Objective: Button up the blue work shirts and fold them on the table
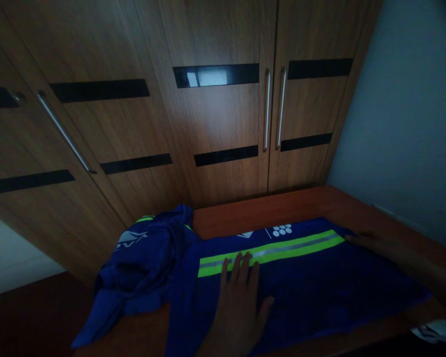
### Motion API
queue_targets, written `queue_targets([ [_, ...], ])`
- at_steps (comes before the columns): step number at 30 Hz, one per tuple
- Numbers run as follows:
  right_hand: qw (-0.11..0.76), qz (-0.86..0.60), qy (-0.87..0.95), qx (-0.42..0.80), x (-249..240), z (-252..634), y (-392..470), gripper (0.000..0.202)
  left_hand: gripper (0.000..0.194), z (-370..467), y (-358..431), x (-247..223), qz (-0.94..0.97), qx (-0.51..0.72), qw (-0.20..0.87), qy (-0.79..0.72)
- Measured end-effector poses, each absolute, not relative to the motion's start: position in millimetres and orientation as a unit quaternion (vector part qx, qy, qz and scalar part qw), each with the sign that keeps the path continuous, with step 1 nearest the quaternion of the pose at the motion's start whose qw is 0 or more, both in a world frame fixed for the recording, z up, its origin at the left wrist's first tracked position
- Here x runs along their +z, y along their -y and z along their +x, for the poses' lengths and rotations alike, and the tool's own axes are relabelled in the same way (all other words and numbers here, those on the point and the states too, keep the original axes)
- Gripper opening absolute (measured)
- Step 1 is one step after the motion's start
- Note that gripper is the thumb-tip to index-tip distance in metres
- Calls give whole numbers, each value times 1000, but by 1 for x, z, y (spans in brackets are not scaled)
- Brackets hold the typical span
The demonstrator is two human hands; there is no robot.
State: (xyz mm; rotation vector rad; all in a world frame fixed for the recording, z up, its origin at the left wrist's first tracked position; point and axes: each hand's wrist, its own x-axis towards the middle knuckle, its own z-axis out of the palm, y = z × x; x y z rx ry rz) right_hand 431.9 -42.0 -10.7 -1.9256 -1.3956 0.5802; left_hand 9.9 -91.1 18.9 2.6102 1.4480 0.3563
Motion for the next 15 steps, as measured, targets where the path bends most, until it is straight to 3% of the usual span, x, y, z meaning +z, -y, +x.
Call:
queue_targets([
  [3,361,-654,402,529,13,412,54,52,72,50,104,15,884,129,150,-424],
  [5,387,-621,294,615,25,400,61,54,75,67,108,3,887,120,195,-401],
  [10,332,-626,225,669,34,388,65,48,78,73,110,-17,886,101,246,-380],
  [15,476,-670,227,523,32,385,63,39,69,67,103,-4,870,108,236,-419],
])
